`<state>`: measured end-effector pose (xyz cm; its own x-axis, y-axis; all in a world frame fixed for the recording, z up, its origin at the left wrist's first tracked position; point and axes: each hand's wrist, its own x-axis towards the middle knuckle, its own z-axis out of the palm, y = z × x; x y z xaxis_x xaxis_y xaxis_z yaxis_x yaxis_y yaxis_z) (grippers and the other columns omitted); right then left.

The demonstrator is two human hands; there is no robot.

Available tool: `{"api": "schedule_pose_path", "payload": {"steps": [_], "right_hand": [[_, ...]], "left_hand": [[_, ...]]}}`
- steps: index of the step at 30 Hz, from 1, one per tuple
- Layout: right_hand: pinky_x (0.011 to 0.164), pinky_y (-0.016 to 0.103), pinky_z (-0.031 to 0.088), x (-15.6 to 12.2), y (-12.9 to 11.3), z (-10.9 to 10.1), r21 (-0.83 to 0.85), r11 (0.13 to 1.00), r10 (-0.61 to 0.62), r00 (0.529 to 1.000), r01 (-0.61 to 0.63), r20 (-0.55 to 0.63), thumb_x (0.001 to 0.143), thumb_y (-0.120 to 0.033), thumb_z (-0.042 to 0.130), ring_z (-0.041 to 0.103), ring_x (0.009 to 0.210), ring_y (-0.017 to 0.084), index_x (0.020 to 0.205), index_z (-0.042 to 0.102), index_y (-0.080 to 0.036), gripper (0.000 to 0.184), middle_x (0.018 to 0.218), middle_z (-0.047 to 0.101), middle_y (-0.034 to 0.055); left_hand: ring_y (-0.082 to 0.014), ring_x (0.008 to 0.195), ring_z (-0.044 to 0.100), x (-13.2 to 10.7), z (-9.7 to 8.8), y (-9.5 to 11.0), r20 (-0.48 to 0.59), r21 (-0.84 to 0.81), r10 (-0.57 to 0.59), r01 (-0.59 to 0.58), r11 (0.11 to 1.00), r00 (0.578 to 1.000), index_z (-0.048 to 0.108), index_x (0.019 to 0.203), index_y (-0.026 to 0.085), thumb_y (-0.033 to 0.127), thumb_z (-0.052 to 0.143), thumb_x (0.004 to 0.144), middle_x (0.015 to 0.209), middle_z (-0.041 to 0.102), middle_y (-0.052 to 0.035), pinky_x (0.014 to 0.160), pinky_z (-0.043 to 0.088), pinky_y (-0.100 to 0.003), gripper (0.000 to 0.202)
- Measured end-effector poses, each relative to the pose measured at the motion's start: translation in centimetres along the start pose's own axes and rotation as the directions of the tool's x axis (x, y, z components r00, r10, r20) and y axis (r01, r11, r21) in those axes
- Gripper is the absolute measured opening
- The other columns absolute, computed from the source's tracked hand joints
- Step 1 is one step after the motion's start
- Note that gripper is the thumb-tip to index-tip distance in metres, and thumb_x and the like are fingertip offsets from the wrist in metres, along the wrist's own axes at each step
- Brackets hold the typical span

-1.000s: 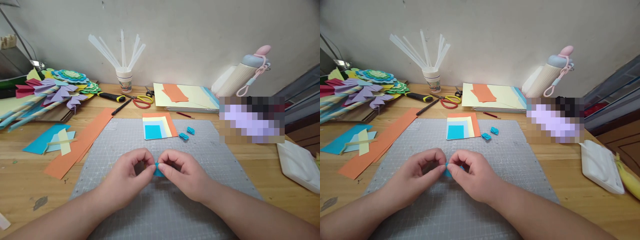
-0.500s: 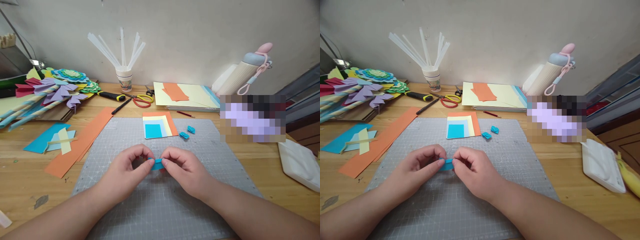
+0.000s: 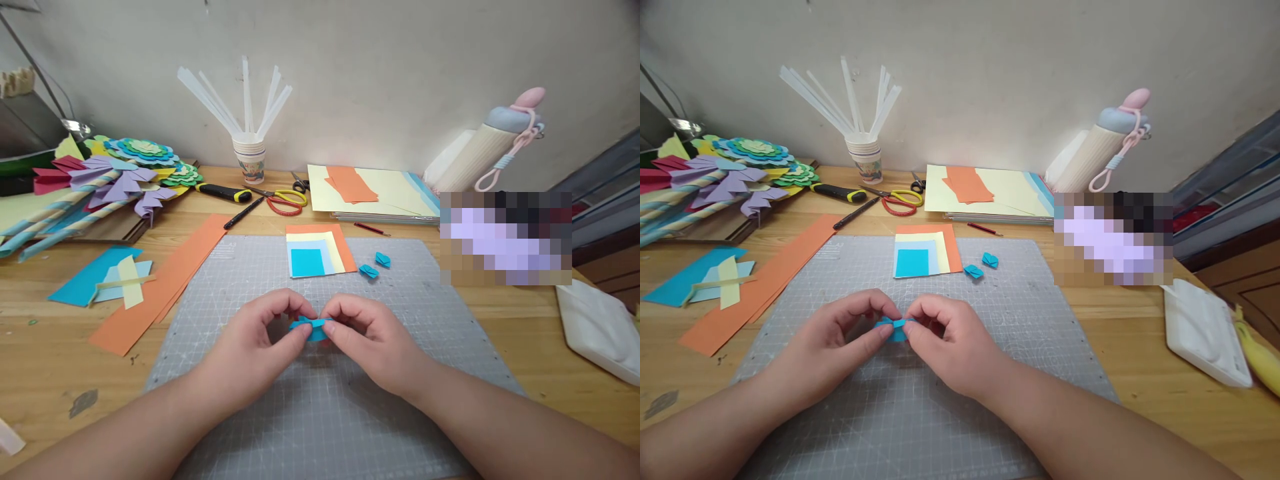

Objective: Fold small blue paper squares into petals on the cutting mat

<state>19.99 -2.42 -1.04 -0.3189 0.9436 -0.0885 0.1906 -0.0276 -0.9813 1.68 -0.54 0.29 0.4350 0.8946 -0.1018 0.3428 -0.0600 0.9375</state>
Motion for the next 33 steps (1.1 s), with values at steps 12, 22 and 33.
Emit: {"api": "schedule_pose_path", "payload": {"steps": [12,22,33], "right_hand": [[0.055,0.023,0.033,-0.15,-0.36,-0.2,-0.11,0.99,-0.094,0.996,0.093,0.004,0.089,-0.02,0.047,0.041,0.06,0.01,0.071,0.052,-0.019,0.019,0.064,0.045,-0.004],[0.054,0.024,0.035,-0.36,-0.19,-0.37,-0.217,0.965,-0.156,0.988,0.15,-0.009,0.09,-0.021,0.047,0.043,0.061,0.011,0.072,0.052,-0.02,0.019,0.065,0.047,-0.003],[0.053,0.023,0.034,-0.43,-0.32,-0.15,-0.222,0.959,-0.181,0.983,0.178,0.006,0.088,-0.019,0.049,0.042,0.059,0.011,0.069,0.048,-0.02,0.019,0.064,0.046,-0.0037]], "left_hand": [[-0.0158,0.079,0.058,0.26,-0.25,-0.55,-0.008,-0.003,0.087,-0.087,0.996,0.996,0.063,0.078,0.021,0.024,0.061,0.082,0.08,0.064,0.0009,0.076,0.044,-0.029,0.006],[-0.0155,0.076,0.054,0.51,-0.43,-0.62,0.076,-0.164,-0.046,0.058,0.985,0.996,0.064,0.077,0.02,0.032,0.062,0.081,0.078,0.06,0.0007,0.07,0.044,-0.027,0.012],[-0.0161,0.076,0.053,0.52,-0.42,-0.37,0.093,-0.156,-0.061,0.075,0.985,0.994,0.062,0.072,0.02,0.029,0.061,0.08,0.077,0.059,0.0005,0.072,0.042,-0.028,0.012]]}}
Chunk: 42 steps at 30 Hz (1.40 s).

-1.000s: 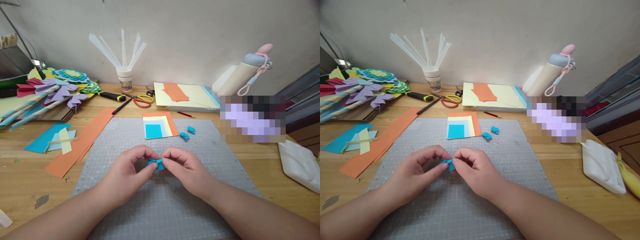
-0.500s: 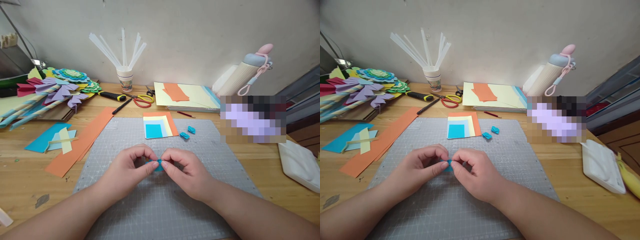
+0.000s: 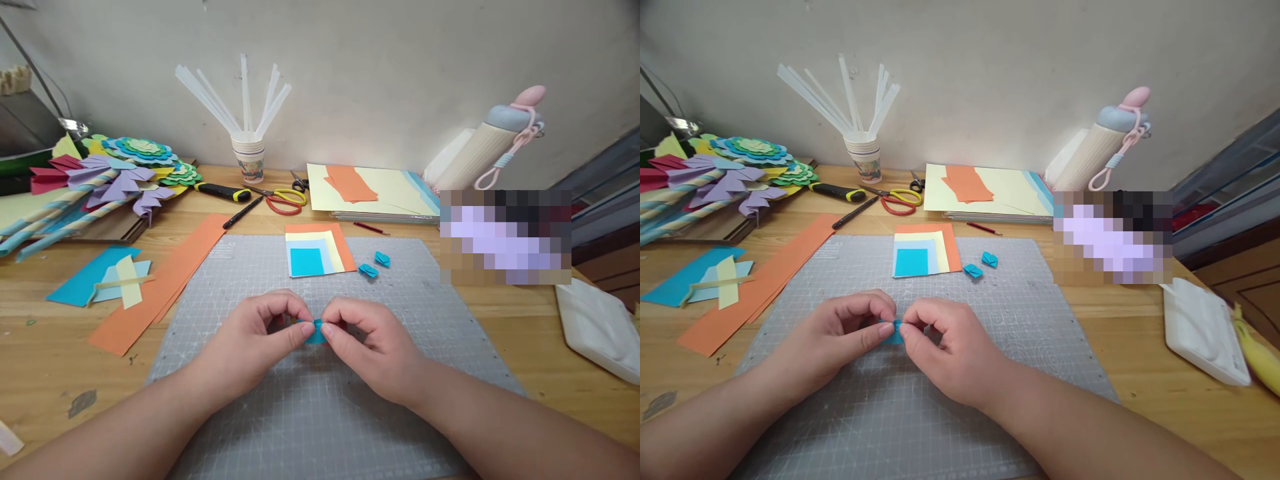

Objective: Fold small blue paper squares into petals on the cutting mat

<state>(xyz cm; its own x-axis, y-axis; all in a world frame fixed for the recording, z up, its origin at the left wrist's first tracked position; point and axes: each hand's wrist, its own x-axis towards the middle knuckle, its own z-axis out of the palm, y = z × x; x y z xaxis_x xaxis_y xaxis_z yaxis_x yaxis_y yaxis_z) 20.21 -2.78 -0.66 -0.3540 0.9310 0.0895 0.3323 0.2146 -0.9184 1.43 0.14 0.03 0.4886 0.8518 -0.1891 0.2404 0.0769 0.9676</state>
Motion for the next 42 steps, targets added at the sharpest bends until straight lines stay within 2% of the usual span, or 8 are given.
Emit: {"api": "schedule_pose_path", "payload": {"steps": [10,20,28,37,42], "right_hand": [[0.053,0.024,0.034,-0.19,-0.09,0.27,0.05,0.997,0.057,0.998,-0.058,0.019,0.088,-0.021,0.051,0.044,0.063,0.011,0.075,0.052,-0.02,0.013,0.068,0.047,-0.0029],[0.053,0.023,0.034,-0.13,-0.03,0.36,0.097,0.99,0.095,0.995,-0.097,0.025,0.085,-0.019,0.052,0.044,0.062,0.011,0.073,0.05,-0.02,0.013,0.068,0.048,-0.0031],[0.055,0.024,0.036,-0.05,0.07,0.34,0.069,0.995,0.071,0.997,-0.071,0.012,0.083,-0.017,0.052,0.046,0.063,0.012,0.072,0.05,-0.02,0.012,0.067,0.049,-0.0026],[0.058,0.024,0.038,-0.09,-0.02,0.23,0.136,0.988,0.07,0.996,-0.077,0.058,0.09,-0.027,0.051,0.045,0.066,0.012,0.079,0.053,-0.019,0.014,0.071,0.049,-0.0021],[0.057,0.024,0.036,-0.2,-0.03,0.21,0.059,0.998,-0.007,0.999,0.004,0.05,0.09,-0.023,0.051,0.044,0.063,0.011,0.076,0.052,-0.019,0.015,0.069,0.049,-0.0029]], "left_hand": [[-0.0157,0.072,0.05,-0.22,0.11,0.38,-0.038,0.023,0.003,-0.002,1.0,0.999,0.057,0.067,0.019,0.028,0.059,0.079,0.072,0.055,0.0008,0.067,0.04,-0.027,0.014],[-0.0152,0.07,0.048,-0.38,0.59,0.72,0.051,0.108,0.003,-0.008,0.994,0.999,0.055,0.07,0.02,0.022,0.056,0.076,0.073,0.053,0.0014,0.065,0.039,-0.027,0.007],[-0.0162,0.074,0.054,-0.29,0.43,0.27,0.033,0.095,0.015,-0.019,0.995,0.999,0.061,0.069,0.019,0.028,0.06,0.079,0.075,0.06,-0.0004,0.069,0.043,-0.028,0.014],[-0.0153,0.073,0.056,-0.41,0.09,0.79,-0.02,0.096,0.053,-0.051,0.994,0.998,0.063,0.068,0.019,0.025,0.061,0.08,0.072,0.062,0.0011,0.07,0.043,-0.027,0.013],[-0.0149,0.072,0.056,-0.56,0.21,0.82,-0.028,0.099,0.047,-0.044,0.994,0.998,0.063,0.065,0.019,0.025,0.064,0.079,0.072,0.063,0.0009,0.068,0.043,-0.027,0.015]]}}
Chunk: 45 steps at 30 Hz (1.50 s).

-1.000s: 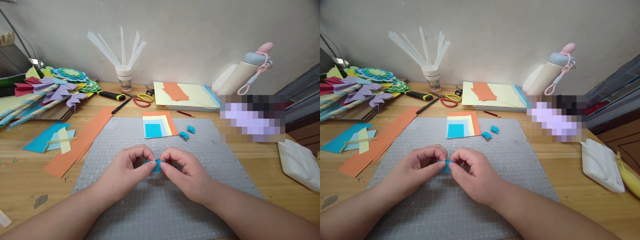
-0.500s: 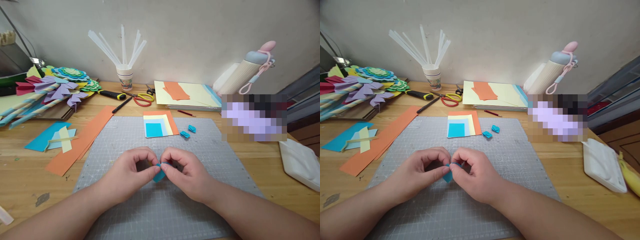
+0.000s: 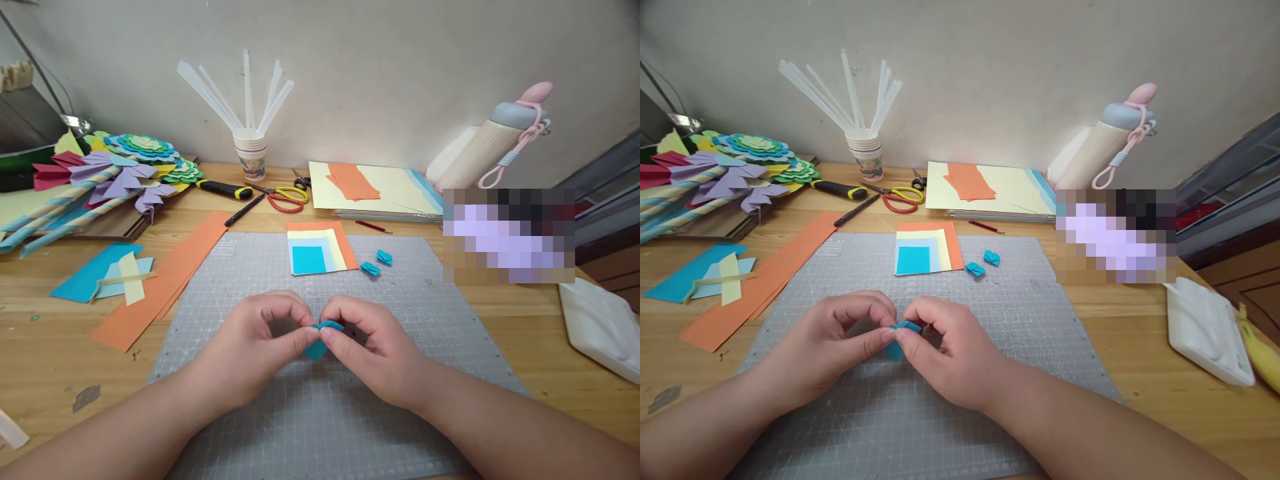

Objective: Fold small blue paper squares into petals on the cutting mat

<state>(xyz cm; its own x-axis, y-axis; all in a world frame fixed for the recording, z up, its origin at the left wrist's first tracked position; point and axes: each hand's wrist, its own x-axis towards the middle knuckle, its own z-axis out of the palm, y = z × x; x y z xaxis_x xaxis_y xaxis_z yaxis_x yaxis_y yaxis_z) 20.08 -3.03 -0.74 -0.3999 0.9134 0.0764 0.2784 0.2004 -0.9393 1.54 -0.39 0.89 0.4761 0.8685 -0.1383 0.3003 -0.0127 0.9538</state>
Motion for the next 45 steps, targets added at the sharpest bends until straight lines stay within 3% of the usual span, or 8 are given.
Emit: {"api": "schedule_pose_path", "payload": {"steps": [4,7,10,12,17,22,33,45], "right_hand": [[0.059,0.025,0.036,0.0,0.0,-0.1,-0.062,0.997,-0.048,0.999,0.047,-0.014,0.09,-0.021,0.049,0.046,0.063,0.012,0.075,0.053,-0.019,0.016,0.068,0.051,-0.0024],[0.06,0.025,0.036,0.1,0.1,-0.2,-0.033,0.999,-0.006,0.999,0.005,-0.04,0.091,-0.022,0.049,0.045,0.063,0.012,0.074,0.054,-0.019,0.018,0.068,0.05,-0.0023],[0.058,0.025,0.036,0.2,0.3,-0.2,0.11,0.989,0.109,0.989,-0.097,-0.104,0.091,-0.027,0.051,0.044,0.062,0.012,0.073,0.054,-0.019,0.02,0.066,0.048,-0.0032],[0.059,0.025,0.037,0.3,0.3,-0.2,0.235,0.961,0.179,0.977,-0.149,-0.113,0.091,-0.03,0.051,0.047,0.062,0.012,0.073,0.054,-0.019,0.02,0.066,0.05,-0.003],[0.06,0.025,0.038,0.3,0.2,0.0,0.403,0.887,0.252,0.968,-0.225,-0.015,0.086,-0.034,0.058,0.049,0.065,0.012,0.081,0.052,-0.02,0.016,0.07,0.051,-0.0032],[0.056,0.025,0.033,0.4,0.0,0.5,0.406,0.878,0.278,0.961,-0.253,-0.001,0.085,-0.03,0.057,0.041,0.06,0.011,0.071,0.047,-0.02,0.02,0.065,0.045,-0.0044],[0.057,0.026,0.036,0.6,-0.3,0.2,0.454,0.855,0.287,0.958,-0.251,-0.012,0.083,-0.028,0.054,0.047,0.059,0.011,0.067,0.045,-0.02,0.02,0.061,0.05,-0.0036],[0.052,0.025,0.027,0.3,-0.3,0.4,0.376,0.903,0.234,0.972,-0.21,-0.02,0.083,-0.026,0.055,0.032,0.057,0.011,0.067,0.041,-0.021,0.022,0.062,0.036,-0.0057]], "left_hand": [[-0.0154,0.071,0.056,0.1,0.0,0.0,-0.009,0.005,-0.036,0.036,0.999,0.999,0.062,0.061,0.019,0.028,0.065,0.078,0.071,0.062,0.0002,0.068,0.043,-0.027,0.019],[-0.017,0.074,0.057,0.2,0.0,0.0,-0.004,0.002,-0.09,0.09,0.996,0.996,0.064,0.069,0.019,0.031,0.064,0.077,0.074,0.064,-0.0002,0.069,0.043,-0.029,0.015],[-0.0182,0.08,0.058,0.3,-0.1,-0.2,-0.002,-0.017,-0.11,0.11,0.994,0.994,0.065,0.082,0.02,0.035,0.063,0.078,0.082,0.066,-0.0003,0.074,0.044,-0.03,0.015],[-0.0178,0.08,0.057,0.3,-0.2,-0.3,0.009,-0.018,-0.103,0.103,0.995,0.995,0.064,0.078,0.02,0.036,0.061,0.08,0.081,0.065,-0.0001,0.074,0.043,-0.029,0.016],[-0.0163,0.075,0.057,0.2,0.0,-0.5,0.008,-0.047,-0.103,0.103,0.994,0.995,0.061,0.071,0.02,0.033,0.06,0.081,0.076,0.063,0.0006,0.071,0.043,-0.028,0.017],[-0.0159,0.074,0.056,0.1,0.2,-0.6,0.026,-0.076,-0.106,0.107,0.991,0.994,0.061,0.071,0.019,0.029,0.062,0.08,0.076,0.064,0.0007,0.071,0.043,-0.028,0.013],[-0.0141,0.081,0.062,0.2,0.0,-0.8,0.123,-0.301,-0.072,0.106,0.948,0.99,0.068,0.077,0.02,0.028,0.063,0.084,0.083,0.07,0.0014,0.08,0.047,-0.025,0.012],[-0.0144,0.08,0.056,0.2,0.0,-1.1,0.129,-0.251,-0.099,0.129,0.959,0.987,0.065,0.076,0.021,0.031,0.068,0.079,0.08,0.065,0.0021,0.075,0.043,-0.026,0.012]]}}
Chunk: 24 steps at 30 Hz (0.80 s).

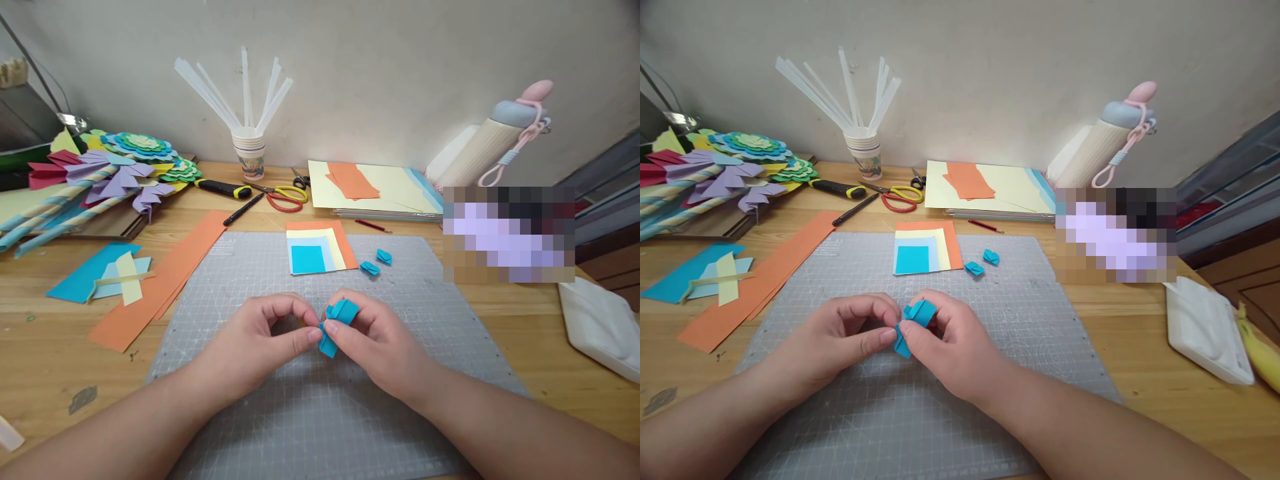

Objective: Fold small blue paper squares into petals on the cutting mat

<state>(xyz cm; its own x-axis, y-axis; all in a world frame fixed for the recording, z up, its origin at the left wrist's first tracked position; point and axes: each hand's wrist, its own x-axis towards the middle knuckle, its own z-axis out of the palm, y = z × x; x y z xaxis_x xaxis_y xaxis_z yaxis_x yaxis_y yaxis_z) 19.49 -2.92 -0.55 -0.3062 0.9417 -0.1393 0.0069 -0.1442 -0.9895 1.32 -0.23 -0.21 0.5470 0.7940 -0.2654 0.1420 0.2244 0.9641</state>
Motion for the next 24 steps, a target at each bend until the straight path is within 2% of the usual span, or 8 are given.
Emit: {"api": "schedule_pose_path", "payload": {"steps": [5,10,24], "right_hand": [[0.056,0.026,0.029,-0.14,0.37,-0.11,-0.007,0.999,-0.035,0.999,0.035,0.016,0.087,-0.029,0.055,0.035,0.061,0.011,0.07,0.044,-0.02,0.021,0.066,0.04,-0.0043],[0.057,0.026,0.031,-0.03,0.31,-0.2,0.003,0.999,-0.038,0.999,0.038,0.004,0.087,-0.026,0.054,0.037,0.061,0.011,0.069,0.043,-0.02,0.022,0.065,0.042,-0.0045],[0.055,0.026,0.028,-0.29,0.54,-0.28,-0.06,0.998,-0.035,0.999,0.036,0.01,0.088,-0.03,0.054,0.033,0.059,0.012,0.069,0.04,-0.021,0.025,0.064,0.038,-0.0049]], "left_hand": [[-0.0138,0.076,0.054,0.12,-0.01,0.02,-0.021,-0.025,-0.021,0.02,0.999,1.0,0.064,0.076,0.02,0.032,0.067,0.08,0.078,0.063,0.0021,0.073,0.042,-0.026,0.014],[-0.015,0.08,0.055,0.15,-0.07,0.18,0.0,-0.037,-0.021,0.021,0.999,1.0,0.065,0.077,0.019,0.033,0.065,0.081,0.082,0.065,0.0005,0.077,0.042,-0.027,0.014],[-0.0155,0.077,0.056,0.04,0.05,0.39,-0.025,0.028,-0.004,0.005,1.0,1.0,0.065,0.075,0.019,0.03,0.064,0.081,0.079,0.065,0.0007,0.074,0.043,-0.026,0.012]]}}
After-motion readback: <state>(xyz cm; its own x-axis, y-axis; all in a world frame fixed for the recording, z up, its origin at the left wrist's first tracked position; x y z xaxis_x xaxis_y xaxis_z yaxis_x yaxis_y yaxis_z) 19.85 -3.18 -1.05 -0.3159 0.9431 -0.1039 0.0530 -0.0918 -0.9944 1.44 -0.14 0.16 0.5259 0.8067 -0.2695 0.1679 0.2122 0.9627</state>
